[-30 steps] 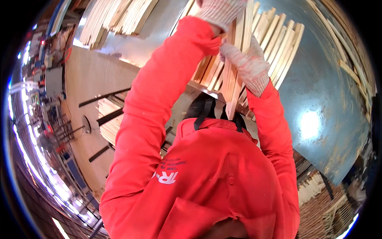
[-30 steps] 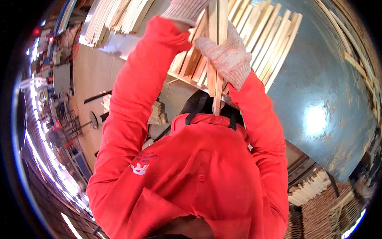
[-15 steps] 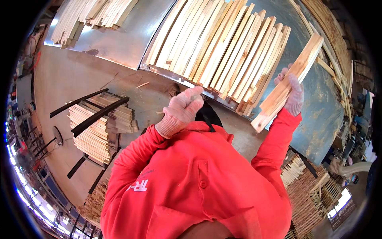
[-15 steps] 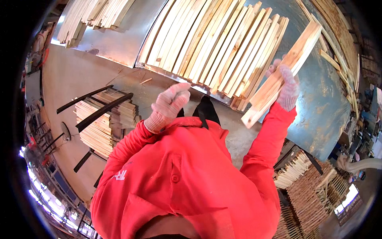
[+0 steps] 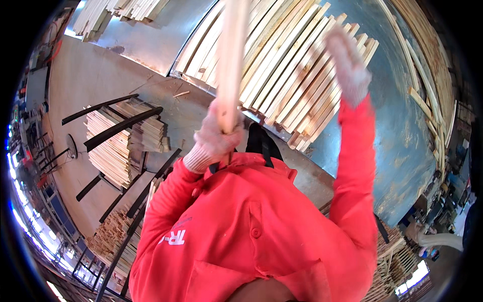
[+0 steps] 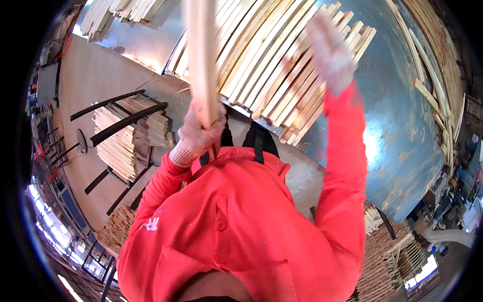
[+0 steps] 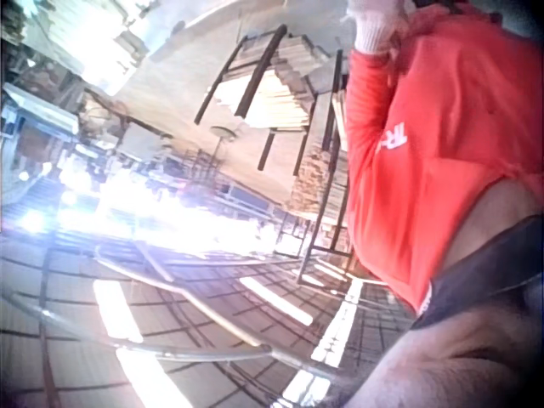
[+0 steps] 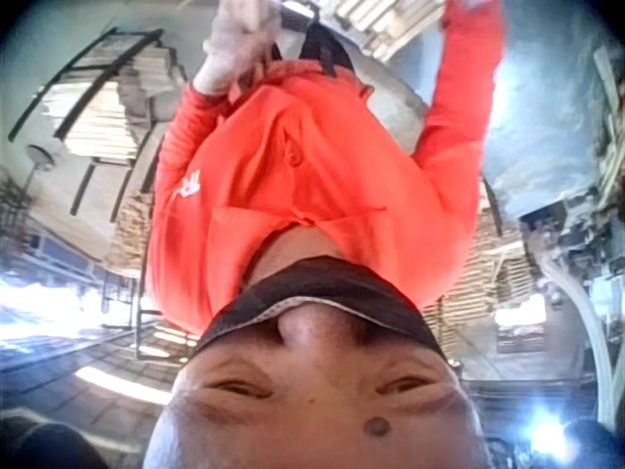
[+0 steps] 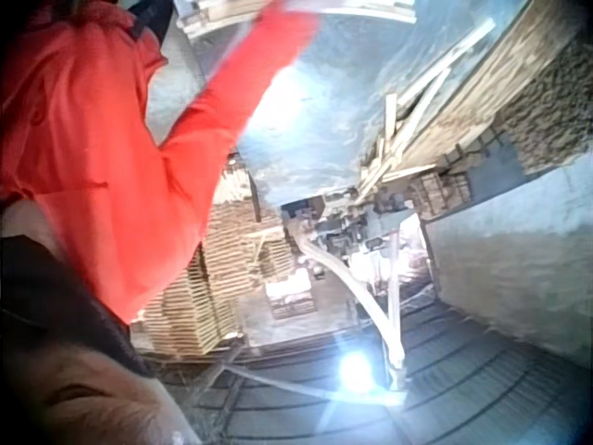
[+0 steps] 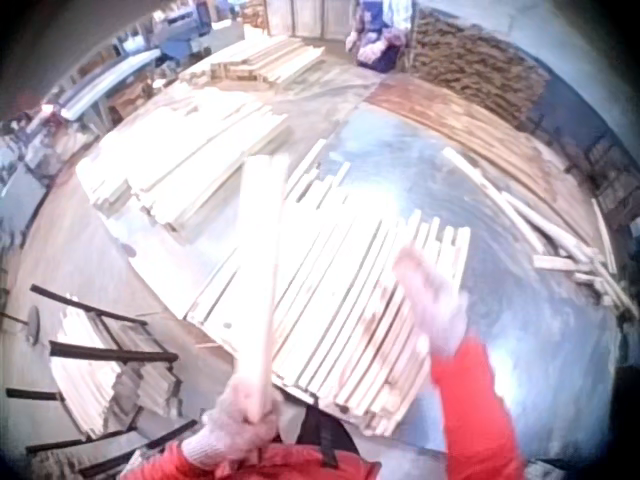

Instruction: The person picks up stacks of thin wooden planks from a metal table and places them onto a nearby metal rack. They repeatedly lift, carry, and arrange the planks into neat piles on the rack.

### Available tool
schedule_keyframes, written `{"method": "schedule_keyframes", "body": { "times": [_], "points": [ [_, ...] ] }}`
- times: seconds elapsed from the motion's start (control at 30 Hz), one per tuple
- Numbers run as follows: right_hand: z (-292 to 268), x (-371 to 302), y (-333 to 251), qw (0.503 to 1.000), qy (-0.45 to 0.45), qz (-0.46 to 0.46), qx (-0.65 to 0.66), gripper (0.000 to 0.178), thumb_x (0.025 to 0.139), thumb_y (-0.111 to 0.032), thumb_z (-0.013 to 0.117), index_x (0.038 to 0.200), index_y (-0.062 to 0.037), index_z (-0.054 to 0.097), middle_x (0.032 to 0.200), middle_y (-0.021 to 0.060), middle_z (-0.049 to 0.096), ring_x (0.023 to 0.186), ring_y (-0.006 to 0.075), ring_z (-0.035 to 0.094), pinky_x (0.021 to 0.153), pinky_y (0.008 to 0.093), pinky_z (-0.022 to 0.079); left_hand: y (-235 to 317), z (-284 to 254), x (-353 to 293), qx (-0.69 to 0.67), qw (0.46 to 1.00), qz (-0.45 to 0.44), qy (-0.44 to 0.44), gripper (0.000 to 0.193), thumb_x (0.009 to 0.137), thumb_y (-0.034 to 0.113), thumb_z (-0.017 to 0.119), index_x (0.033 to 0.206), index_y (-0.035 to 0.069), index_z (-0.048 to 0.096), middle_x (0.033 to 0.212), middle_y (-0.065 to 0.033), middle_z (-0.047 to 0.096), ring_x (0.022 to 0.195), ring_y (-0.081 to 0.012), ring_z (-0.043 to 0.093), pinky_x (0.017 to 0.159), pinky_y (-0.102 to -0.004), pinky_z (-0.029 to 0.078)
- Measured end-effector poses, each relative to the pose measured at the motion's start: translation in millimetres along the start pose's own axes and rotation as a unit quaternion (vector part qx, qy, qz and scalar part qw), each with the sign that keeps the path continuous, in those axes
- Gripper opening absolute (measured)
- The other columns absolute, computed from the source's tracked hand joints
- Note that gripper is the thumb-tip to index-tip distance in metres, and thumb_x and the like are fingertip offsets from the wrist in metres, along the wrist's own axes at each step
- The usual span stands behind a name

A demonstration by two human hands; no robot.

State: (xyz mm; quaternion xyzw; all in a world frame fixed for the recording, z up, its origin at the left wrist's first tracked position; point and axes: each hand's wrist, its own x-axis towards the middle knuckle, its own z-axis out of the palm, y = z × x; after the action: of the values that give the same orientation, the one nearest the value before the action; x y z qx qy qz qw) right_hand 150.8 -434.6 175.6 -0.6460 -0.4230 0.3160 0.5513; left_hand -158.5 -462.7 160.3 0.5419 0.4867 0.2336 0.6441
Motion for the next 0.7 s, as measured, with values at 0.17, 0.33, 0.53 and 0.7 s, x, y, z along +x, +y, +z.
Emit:
{"method": "schedule_keyframes", "body": {
  "times": [0.17,0.33,0.53,0.7],
  "points": [
    [-84,156,65,0.83,0.018,-0.084,-0.551,0.073,0.092,-0.058,0.048,0.145,-0.0093,0.037,0.145,0.0137,0.043,0.133,0.0285,0.041,0.109,0.0352,0.034,-50,21,-15,-0.175,0.984,0.004,-0.003,0.044,0.074,0.0,0.058,0.117,0.004,0.049,0.103,-0.0064,0.058,0.098,-0.0186,0.059,0.09,-0.0335,0.048],
    [-52,191,82,0.819,-0.069,-0.003,-0.569,0.065,0.091,-0.062,0.042,0.139,-0.0186,0.047,0.141,0.0099,0.05,0.13,0.0289,0.045,0.106,0.0357,0.036,-63,51,-21,-0.161,0.984,0.001,0.078,0.058,0.075,-0.002,0.057,0.131,0.005,0.045,0.113,-0.0046,0.057,0.104,-0.0145,0.057,0.094,-0.0298,0.043],
    [-41,183,107,0.847,-0.017,-0.05,-0.529,0.06,0.09,-0.06,0.046,0.134,-0.0204,0.053,0.131,0.0105,0.059,0.123,0.0309,0.053,0.101,0.0349,0.041,-67,57,-27,-0.092,0.989,-0.066,0.094,0.061,0.075,0.006,0.063,0.132,0.01,0.041,0.096,-0.0028,0.056,0.08,-0.0109,0.055,0.07,-0.0269,0.049],
    [-20,152,79,0.837,-0.019,-0.044,-0.545,0.063,0.089,-0.06,0.049,0.135,-0.0167,0.054,0.128,0.0109,0.06,0.117,0.0298,0.057,0.1,0.0351,0.042,-79,63,-26,-0.188,0.976,-0.045,0.1,0.061,0.075,0.006,0.064,0.131,0.006,0.041,0.1,-0.0033,0.055,0.087,-0.0126,0.053,0.076,-0.0284,0.048]
  ]
}}
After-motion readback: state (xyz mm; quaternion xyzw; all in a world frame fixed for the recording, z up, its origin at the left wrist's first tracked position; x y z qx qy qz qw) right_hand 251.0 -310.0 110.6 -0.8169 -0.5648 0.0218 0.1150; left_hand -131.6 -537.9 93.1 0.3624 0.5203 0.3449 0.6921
